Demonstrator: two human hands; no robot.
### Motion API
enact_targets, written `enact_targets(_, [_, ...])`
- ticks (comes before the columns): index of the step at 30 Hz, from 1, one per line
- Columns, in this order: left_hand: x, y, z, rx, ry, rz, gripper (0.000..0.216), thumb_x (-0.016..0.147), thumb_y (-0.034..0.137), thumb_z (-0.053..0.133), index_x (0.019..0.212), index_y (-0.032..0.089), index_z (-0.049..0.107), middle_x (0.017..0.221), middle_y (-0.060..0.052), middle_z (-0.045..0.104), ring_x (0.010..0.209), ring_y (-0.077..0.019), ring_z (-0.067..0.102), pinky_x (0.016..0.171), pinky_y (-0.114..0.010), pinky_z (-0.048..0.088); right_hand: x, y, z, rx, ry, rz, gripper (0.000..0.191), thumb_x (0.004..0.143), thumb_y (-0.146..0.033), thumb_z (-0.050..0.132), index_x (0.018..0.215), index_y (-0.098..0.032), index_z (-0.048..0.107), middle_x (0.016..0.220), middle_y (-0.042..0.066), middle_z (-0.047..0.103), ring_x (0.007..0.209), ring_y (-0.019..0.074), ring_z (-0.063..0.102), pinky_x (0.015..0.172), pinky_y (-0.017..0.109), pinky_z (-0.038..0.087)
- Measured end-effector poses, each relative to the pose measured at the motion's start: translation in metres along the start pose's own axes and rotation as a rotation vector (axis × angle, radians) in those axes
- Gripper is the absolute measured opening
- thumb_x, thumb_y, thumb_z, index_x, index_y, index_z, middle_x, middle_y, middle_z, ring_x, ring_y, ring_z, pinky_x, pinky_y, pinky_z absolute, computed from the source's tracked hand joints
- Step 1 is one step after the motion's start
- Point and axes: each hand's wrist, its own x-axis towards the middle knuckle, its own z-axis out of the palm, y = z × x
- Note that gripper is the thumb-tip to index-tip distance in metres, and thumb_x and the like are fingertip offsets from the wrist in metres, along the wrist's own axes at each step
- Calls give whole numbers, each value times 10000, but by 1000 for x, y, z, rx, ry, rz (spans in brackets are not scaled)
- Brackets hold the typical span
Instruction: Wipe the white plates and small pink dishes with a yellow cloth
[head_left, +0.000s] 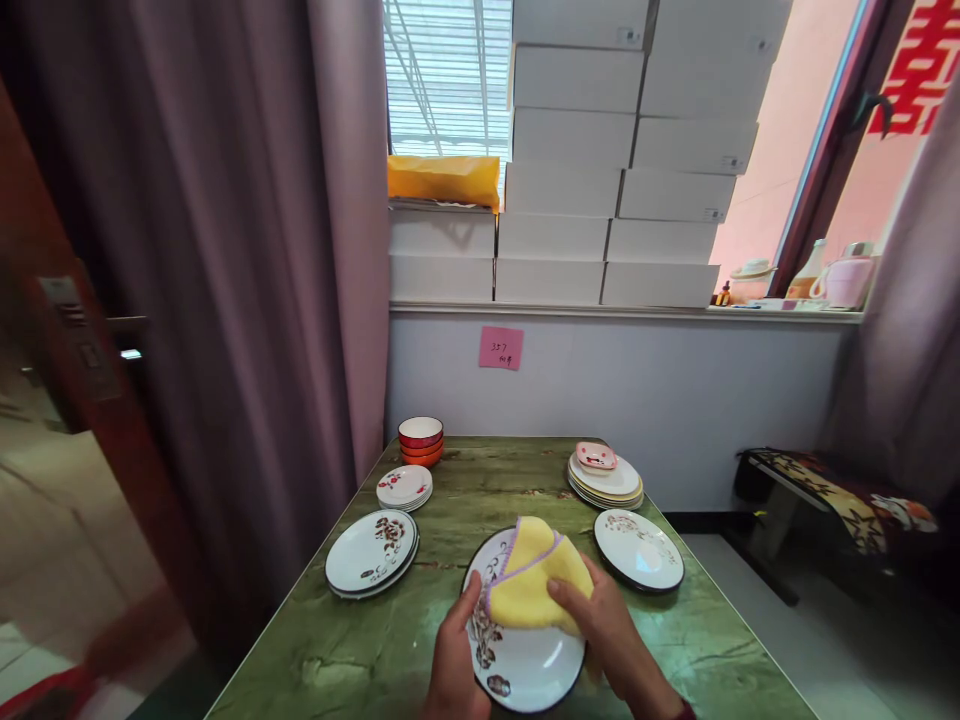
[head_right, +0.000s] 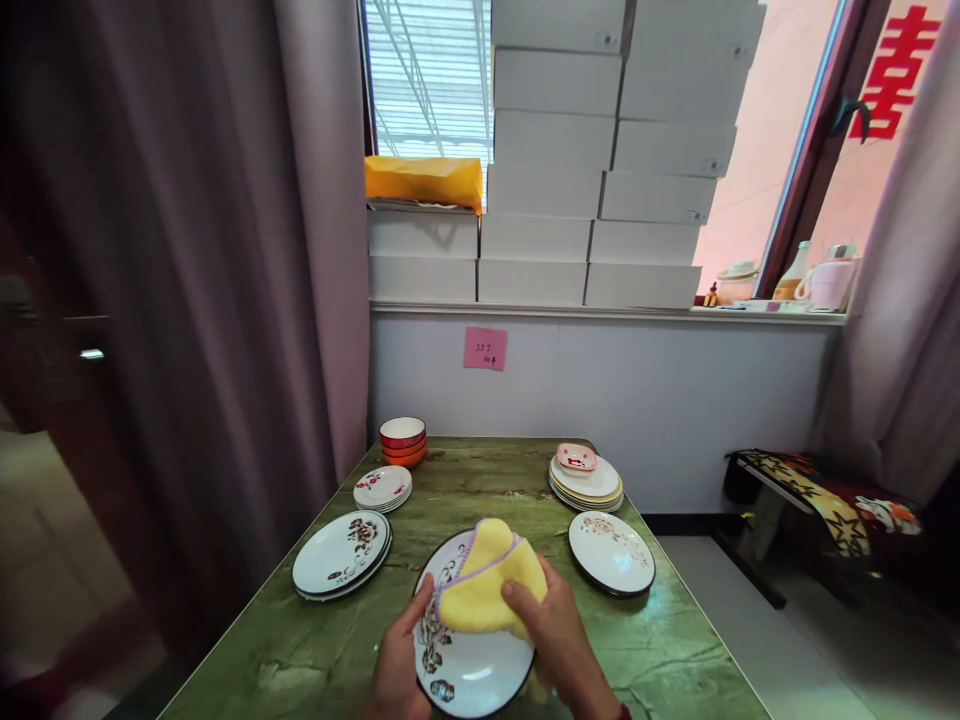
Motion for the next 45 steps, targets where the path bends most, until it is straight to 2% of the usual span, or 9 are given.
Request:
enact_targets(6, [13, 16, -16, -44, 164, 213, 591, 917, 237, 580, 1467, 92, 419, 1143, -186, 728, 1062, -326, 695, 1012, -507, 503, -4, 7, -20, -72, 62, -1, 628, 686, -548, 750, 1141, -137, 617, 1055, 131, 750, 920, 317, 718, 790, 411, 574])
enact_targets(11, [21, 18, -27, 56, 256, 297, 537, 896, 291, 617, 1396, 120, 521, 1145, -167, 736, 1077, -307, 695, 1038, -497, 480, 4, -10, -36, -704, 704, -235, 639, 802, -603, 583, 1266, -163, 582, 1147, 153, 713, 1009, 365, 679, 846, 492, 541])
enact_targets(13, [22, 8, -26, 68, 246, 243, 522, 908, 320, 599, 1383, 113, 539, 1157, -175, 729, 1103, -317, 681, 1060, -510, 457, 6, -8, -28, -934, 801, -436, 600, 881, -566, 520, 1340, -181, 535, 1272, 156, 659, 1117, 363, 639, 913, 506, 514])
enact_targets(17, [24, -15, -20, 21, 189, 161, 487, 947, 338, 532, 1379, 116, 557, 1173, -174, 720, 1155, -323, 651, 1107, -507, 407, 0, 18, 2, -1182, 533, -708, 613, 921, -540, 531, 1410, -177, 468, 1352, 157, 609, 1214, 320, 594, 969, 448, 514])
enact_targets(20, [28, -21, -22, -45, 147, 119, 479, 959, 327, 510, 1393, 130, 547, 1181, -164, 718, 1170, -321, 641, 1120, -492, 394, -9, 36, 16, -1212, 229, -681, 562, 929, -495, 548, 1419, -232, 468, 1381, 104, 599, 1232, 275, 596, 973, 388, 536])
enact_targets(23, [31, -17, -29, -106, 90, 77, 507, 960, 367, 495, 1407, 130, 531, 1195, -167, 710, 1169, -336, 639, 1109, -504, 400, -15, 36, 16, -1150, 86, -626, 533, 936, -446, 548, 1421, -239, 470, 1395, 83, 592, 1259, 241, 582, 1014, 349, 516])
enact_targets(29, [30, -13, -34, -171, -73, 14, 492, 976, 393, 428, 1370, 139, 577, 1200, -159, 712, 1192, -339, 627, 1125, -497, 369, -16, 23, 4, -1177, 96, -657, 467, 855, -530, 640, 1244, -272, 630, 1445, 99, 538, 1317, 322, 515, 1072, 491, 446])
enact_targets(37, [29, -17, -29, -130, 39, 14, 505, 968, 388, 453, 1379, 117, 564, 1177, -182, 717, 1165, -358, 642, 1115, -512, 379, -19, 47, -2, -1222, 28, -710, 743, 782, -605, 684, 1400, -231, 510, 1457, 150, 516, 1311, 344, 516, 1055, 466, 452])
enact_targets(45, [19, -10, -15, -209, 113, 128, 506, 980, 324, 440, 1452, 144, 469, 1160, -161, 724, 1126, -334, 664, 1093, -500, 421, -25, 46, 17, -1216, 104, -661, 648, 744, -288, 685, 1373, -274, 528, 1286, 107, 623, 1149, 316, 624, 943, 419, 519])
